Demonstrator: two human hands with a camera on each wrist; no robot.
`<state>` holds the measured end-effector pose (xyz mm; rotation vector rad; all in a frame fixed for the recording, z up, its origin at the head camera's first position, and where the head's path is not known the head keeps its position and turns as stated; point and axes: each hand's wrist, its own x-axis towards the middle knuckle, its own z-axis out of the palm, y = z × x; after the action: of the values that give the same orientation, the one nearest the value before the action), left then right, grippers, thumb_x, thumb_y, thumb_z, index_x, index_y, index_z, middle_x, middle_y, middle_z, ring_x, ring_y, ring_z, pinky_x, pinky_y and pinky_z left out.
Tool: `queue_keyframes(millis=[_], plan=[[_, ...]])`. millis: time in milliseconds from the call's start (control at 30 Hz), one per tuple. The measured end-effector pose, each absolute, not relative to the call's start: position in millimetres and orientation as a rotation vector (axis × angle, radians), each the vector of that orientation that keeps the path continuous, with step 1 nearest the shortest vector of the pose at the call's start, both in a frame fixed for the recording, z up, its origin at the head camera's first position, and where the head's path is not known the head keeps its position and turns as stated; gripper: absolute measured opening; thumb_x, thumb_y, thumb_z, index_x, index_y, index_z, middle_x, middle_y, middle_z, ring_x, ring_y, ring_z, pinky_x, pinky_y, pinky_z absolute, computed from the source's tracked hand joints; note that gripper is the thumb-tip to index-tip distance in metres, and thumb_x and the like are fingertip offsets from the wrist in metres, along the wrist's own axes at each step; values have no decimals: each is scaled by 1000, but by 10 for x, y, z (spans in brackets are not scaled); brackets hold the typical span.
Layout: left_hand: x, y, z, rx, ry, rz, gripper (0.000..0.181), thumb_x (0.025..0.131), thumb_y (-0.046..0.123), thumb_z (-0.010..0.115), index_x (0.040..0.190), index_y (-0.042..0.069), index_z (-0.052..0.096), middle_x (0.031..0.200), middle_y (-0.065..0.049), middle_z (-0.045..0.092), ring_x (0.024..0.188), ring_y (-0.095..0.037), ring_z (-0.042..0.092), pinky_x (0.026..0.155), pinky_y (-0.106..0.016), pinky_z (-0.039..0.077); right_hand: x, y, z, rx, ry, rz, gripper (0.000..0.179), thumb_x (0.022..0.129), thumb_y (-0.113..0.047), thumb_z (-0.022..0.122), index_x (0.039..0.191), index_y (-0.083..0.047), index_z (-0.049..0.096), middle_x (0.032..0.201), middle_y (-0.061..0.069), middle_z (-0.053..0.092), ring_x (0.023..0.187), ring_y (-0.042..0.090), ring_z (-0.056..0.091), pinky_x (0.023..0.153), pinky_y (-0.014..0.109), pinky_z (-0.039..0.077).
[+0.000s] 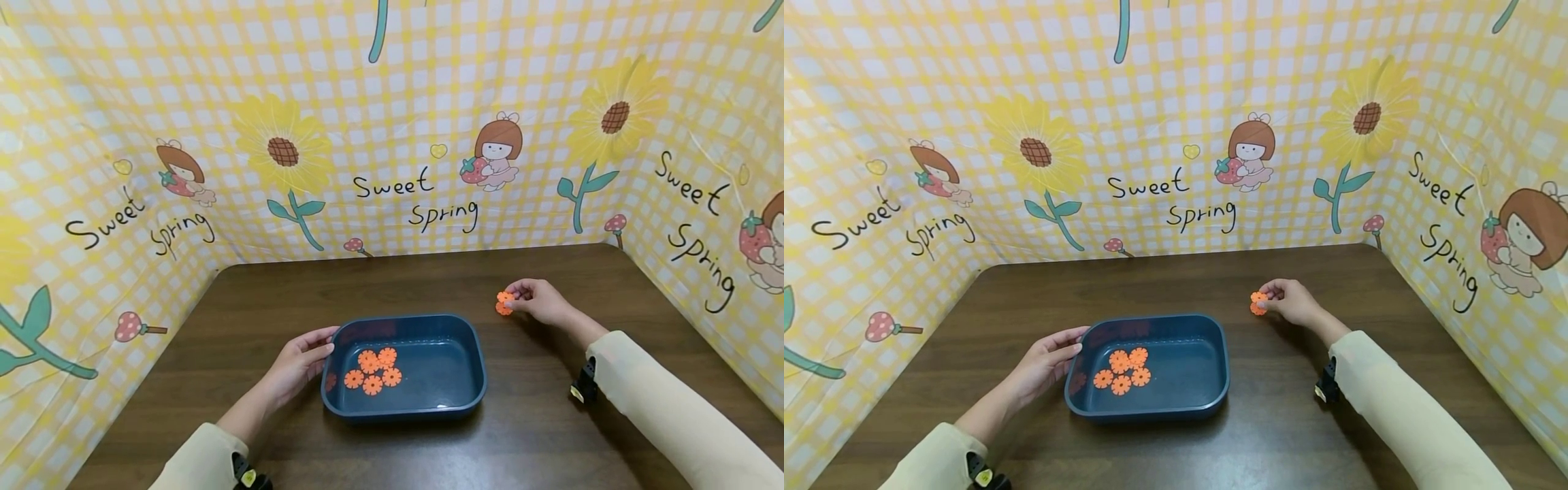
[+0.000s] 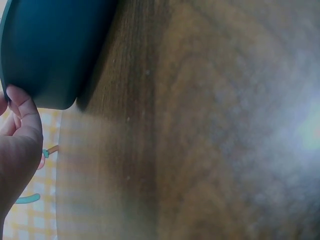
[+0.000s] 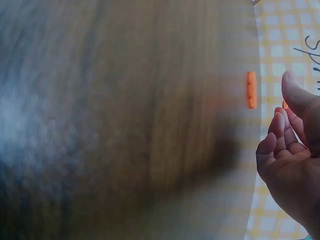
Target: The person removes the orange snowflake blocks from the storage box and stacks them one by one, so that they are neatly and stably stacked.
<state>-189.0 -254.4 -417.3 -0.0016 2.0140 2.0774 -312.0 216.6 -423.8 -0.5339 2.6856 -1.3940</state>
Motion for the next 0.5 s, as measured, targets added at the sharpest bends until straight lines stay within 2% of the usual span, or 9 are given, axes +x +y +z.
queue_keyframes(millis=[500], plan=[[-1897, -2542, -4191, -13, 2016, 2077, 48, 98, 12, 59, 142, -1, 44, 126, -17, 53, 108, -22, 58, 91, -34, 50, -3147, 2150, -4263, -516, 2642, -1322, 28, 88, -7, 71, 109, 9, 61, 92, 13, 60, 80, 22, 51, 64, 26, 46]])
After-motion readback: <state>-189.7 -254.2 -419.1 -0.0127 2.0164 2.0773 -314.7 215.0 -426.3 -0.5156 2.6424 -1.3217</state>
